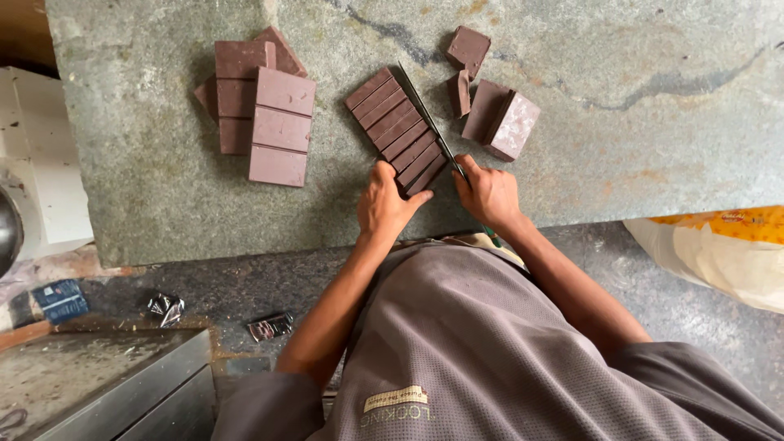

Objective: The person cuts large blocks of chocolate into smaller cubes using a long knife on a stone countertop.

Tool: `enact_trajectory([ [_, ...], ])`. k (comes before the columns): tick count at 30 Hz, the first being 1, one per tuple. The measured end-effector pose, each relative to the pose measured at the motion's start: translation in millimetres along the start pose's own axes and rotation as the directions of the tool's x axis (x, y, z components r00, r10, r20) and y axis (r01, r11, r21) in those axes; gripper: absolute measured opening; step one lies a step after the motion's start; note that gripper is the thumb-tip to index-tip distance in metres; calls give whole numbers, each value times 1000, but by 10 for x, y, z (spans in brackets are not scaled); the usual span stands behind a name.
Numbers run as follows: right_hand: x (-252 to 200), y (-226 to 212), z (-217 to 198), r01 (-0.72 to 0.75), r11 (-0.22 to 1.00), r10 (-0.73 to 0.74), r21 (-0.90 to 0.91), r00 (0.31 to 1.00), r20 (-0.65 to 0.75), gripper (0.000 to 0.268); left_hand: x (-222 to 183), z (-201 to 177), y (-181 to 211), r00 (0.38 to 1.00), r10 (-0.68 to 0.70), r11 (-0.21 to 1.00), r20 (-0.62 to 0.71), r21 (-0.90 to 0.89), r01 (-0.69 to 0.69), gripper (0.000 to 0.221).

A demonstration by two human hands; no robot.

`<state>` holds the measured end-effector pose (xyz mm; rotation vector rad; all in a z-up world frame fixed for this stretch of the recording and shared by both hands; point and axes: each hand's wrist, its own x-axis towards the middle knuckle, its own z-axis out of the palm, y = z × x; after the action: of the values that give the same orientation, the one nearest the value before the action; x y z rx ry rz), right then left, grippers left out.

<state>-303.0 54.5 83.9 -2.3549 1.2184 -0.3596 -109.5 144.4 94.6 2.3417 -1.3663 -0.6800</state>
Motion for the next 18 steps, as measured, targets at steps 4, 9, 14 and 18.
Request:
enact_trajectory([
  [4, -6, 38, 13, 35, 999, -34, 10, 998, -49, 25, -218, 101, -97, 999, -50, 999, 1, 1, 50, 53],
  [9, 4, 76, 26, 59, 998, -59, -21, 998, -22, 28, -119, 181, -238, 980, 89, 988, -178, -105, -109, 39],
  [14, 12, 66, -24, 50, 999, -49, -2, 989, 139, 33, -96, 139, -237, 976, 93, 984, -197, -134, -121, 36],
  [18, 26, 92, -32, 179, 984, -178, -5, 980, 90, 32, -110, 89, -246, 964, 83, 979, -253, -159, -126, 32],
])
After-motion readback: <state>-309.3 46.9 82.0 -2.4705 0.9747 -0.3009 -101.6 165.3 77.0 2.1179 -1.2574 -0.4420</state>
